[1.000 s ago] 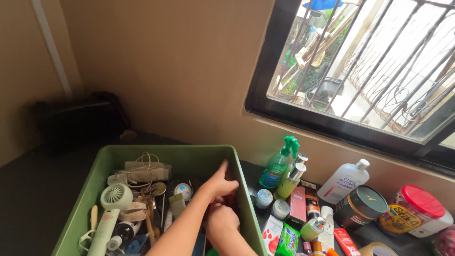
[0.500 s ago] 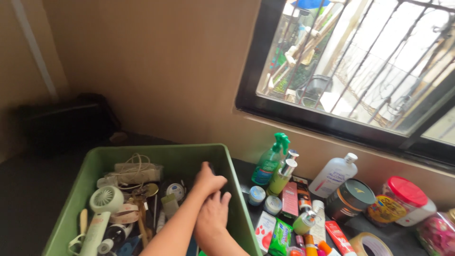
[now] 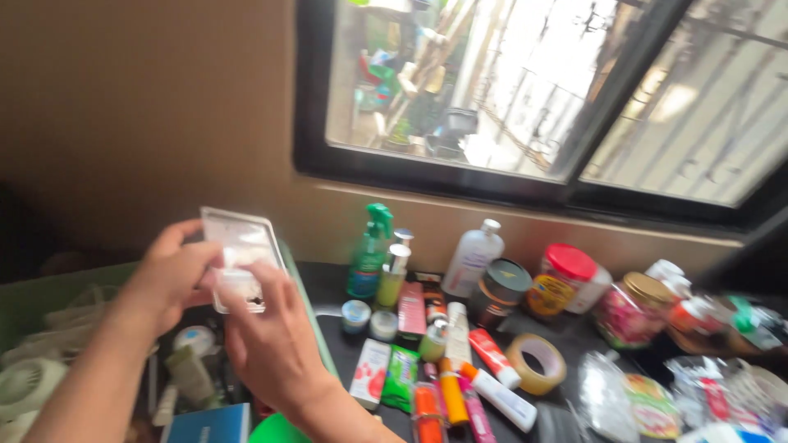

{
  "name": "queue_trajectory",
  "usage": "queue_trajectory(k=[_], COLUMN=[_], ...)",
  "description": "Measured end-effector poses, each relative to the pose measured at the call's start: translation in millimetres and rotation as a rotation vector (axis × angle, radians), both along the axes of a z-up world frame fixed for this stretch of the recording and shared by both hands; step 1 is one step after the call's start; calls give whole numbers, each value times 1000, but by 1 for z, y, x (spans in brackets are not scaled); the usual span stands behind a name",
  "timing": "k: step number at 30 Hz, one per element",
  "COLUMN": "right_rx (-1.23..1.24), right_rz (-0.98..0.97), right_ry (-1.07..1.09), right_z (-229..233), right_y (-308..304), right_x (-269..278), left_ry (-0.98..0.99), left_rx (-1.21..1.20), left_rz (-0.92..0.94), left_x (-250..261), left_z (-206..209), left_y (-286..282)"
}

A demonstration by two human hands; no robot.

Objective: Organizing various personal care items and containers in a plastic drawer and on a desk, including wiping out the drawer.

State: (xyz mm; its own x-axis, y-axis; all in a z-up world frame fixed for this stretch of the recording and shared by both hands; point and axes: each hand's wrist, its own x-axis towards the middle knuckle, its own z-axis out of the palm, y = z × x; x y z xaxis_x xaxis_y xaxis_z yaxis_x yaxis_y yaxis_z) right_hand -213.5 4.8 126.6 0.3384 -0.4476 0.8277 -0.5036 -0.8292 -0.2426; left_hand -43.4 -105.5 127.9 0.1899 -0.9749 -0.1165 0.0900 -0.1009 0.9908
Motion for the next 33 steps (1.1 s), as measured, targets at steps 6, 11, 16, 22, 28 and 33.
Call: queue_trajectory(k=[6,11,16,22,28,33], right_rx=[129,201,440,667,794,975], right_rz=[-216,-223,-101,-219,-32,-60], right_ry=[-195,-456,-1446,-1991,-2167,-2123], right_z=[13,-15,-108,-238,-334,-473], right_y=[15,31,34,37,6,-69], right_x=[-83,-191,-335,-530,-610,-669], left_ry=[-72,-103,-131,-26,-243,-51], left_rx=[-96,-384,-767,-627,-209,-156], left_rz=[-136,-325,-464,-799,-979,-1064], left_x=[-110,-249,-408,-523,-549,-606], left_z=[53,30,-61,-208,-260,-399], left_y=[56,77,104,121,100,33])
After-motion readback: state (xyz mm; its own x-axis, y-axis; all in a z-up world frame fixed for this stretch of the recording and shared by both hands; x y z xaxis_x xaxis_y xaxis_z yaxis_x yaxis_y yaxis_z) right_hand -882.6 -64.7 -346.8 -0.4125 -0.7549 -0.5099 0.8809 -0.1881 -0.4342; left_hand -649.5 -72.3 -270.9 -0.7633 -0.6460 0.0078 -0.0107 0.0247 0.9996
